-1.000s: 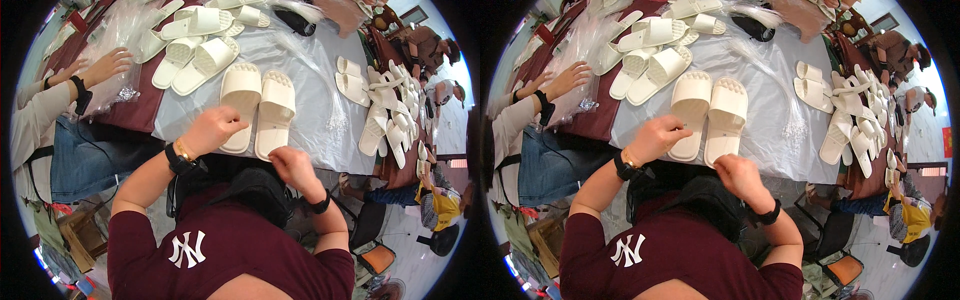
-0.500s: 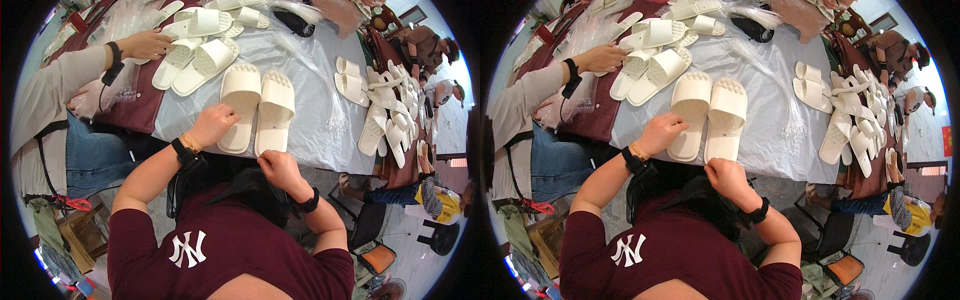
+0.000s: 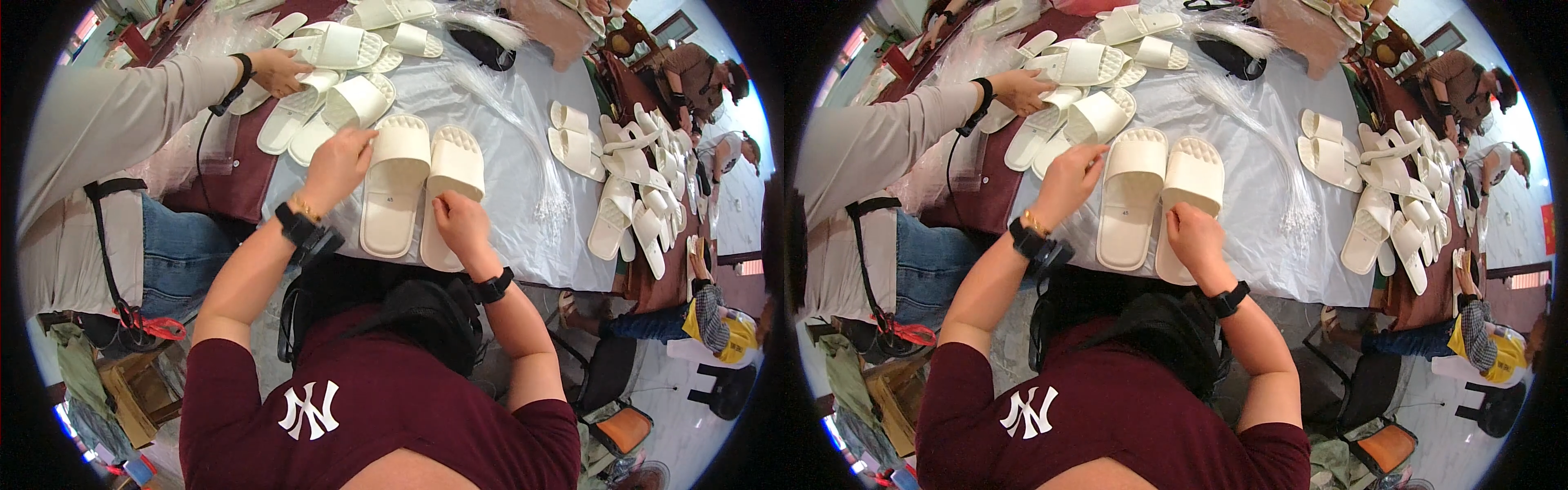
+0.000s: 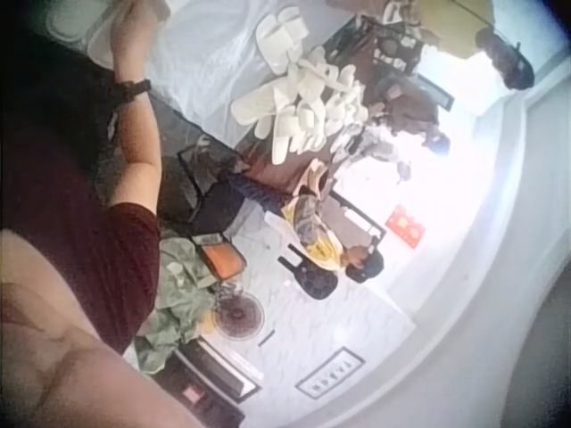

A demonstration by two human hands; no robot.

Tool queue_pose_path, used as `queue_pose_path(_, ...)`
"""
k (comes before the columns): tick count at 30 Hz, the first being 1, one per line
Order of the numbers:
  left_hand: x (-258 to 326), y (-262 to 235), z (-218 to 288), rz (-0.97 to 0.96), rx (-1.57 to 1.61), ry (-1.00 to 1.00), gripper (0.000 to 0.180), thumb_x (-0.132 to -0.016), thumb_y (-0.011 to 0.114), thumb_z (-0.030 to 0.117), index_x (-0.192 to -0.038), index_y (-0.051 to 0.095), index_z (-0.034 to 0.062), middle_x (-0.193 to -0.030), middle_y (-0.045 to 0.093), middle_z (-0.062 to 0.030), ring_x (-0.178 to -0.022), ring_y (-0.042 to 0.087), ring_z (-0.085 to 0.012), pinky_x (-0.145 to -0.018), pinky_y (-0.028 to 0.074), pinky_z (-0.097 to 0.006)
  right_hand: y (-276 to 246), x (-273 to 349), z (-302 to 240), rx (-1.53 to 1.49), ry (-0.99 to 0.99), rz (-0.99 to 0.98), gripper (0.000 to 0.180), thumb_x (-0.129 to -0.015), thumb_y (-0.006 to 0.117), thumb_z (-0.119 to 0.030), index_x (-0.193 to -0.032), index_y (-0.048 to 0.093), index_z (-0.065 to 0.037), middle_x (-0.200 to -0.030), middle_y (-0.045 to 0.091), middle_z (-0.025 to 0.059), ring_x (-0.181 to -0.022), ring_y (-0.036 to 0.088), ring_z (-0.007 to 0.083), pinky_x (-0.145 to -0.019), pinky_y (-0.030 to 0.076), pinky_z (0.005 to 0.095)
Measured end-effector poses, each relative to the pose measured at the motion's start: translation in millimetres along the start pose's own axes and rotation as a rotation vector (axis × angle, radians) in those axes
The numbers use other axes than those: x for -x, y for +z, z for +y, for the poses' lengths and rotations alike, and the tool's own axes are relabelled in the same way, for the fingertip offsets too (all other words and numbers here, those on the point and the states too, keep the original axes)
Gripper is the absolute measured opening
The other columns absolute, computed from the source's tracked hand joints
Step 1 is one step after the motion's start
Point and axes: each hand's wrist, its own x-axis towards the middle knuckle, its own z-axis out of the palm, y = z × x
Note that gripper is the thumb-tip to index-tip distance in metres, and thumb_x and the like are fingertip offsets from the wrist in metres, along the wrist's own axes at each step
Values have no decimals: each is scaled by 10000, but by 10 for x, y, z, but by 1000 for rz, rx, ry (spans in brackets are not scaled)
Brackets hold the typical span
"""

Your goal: Inspecting and assembling pairs of white plastic sandals at a manufacturing workshop table.

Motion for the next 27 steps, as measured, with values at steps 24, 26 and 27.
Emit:
queue_pose_path(24, -816, 586, -264, -168, -297, -518, 240, -709, 663, 199, -831, 700, -4, -842, 674, -221, -802, 663, -380, -712, 536, -434, -171, -444, 697, -405, 254, 413, 213, -844, 577, -155, -986, 657, -19, -773, 672, 125, -635, 636, 224, -611, 493, 323)
queue_pose_path(26, -788, 570, -224, -139, -294, -527, 221, -727, 646, 186, -830, 702, -1, -844, 674, -220, -800, 664, -378, -717, 535, -438, -101, -601, 830, -445, 346, 345, 244, -836, 580, -175, -1005, 656, -17, -791, 684, 120, -652, 642, 227, -628, 497, 328)
queue_pose_path(27, -798, 578, -222, -130, -298, -529, 221, -727, 646, 186, -830, 702, -1, -844, 674, -220, -800, 664, -378, -717, 535, -438, -74, -669, 878, -425, 353, 329, 263, -827, 581, -194, -1003, 662, -17, -805, 690, 128, -676, 650, 241, -653, 501, 338)
